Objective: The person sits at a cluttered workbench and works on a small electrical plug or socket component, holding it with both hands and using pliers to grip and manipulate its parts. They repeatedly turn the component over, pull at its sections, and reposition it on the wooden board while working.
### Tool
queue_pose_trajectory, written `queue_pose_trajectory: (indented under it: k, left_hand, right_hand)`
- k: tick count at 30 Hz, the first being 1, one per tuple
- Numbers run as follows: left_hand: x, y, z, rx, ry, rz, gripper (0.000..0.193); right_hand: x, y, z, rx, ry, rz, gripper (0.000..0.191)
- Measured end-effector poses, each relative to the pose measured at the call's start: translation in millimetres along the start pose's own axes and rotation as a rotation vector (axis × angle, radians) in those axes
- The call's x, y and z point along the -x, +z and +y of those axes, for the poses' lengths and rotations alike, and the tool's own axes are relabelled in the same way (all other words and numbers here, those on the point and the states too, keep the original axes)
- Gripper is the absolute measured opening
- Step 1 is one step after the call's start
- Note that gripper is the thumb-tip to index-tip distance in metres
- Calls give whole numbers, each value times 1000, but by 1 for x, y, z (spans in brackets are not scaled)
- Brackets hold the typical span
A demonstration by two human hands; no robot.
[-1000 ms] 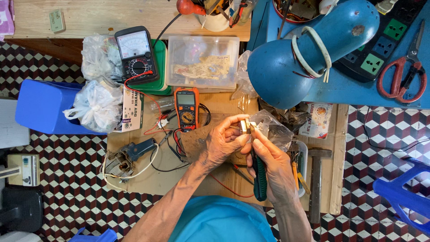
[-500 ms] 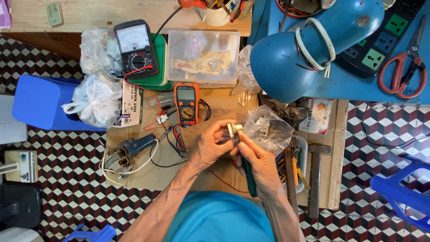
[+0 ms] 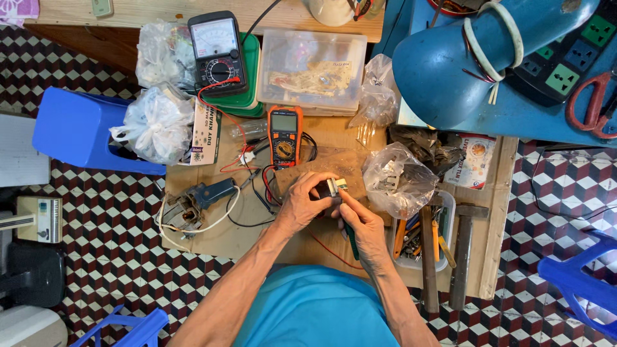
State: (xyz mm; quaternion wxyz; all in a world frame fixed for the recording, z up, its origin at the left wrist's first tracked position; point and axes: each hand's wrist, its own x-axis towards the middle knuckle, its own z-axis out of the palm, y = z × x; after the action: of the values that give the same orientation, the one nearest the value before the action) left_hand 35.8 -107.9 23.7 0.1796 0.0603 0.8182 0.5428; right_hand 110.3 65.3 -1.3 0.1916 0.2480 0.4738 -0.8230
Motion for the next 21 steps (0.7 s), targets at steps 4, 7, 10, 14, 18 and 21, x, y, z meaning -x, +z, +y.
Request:
queue_pose_trajectory:
  k: [4, 7, 10, 14, 18, 21]
  left_hand:
    - [-1, -6, -4, -62, -51, -19, 47]
    - [2, -7, -7, -67, 18, -12, 46]
    - [6, -7, -10, -58, 80, 11, 45]
    - [9, -6, -10, -65, 57, 36, 48]
    - [11, -6, -9, -71, 43, 49, 47]
    - [16, -5, -7, -84, 99, 47, 45]
  right_hand:
    - [-1, 6, 7, 0, -49, 0, 44]
    - [3, 10, 10, 79, -77, 29, 42]
    - [9, 12, 14, 252, -202, 62, 41]
    - [11, 24, 21, 356, -476, 64, 39]
    - [13, 32, 24, 75, -180, 173, 40]
    - [19, 27, 21, 98, -157, 172, 39]
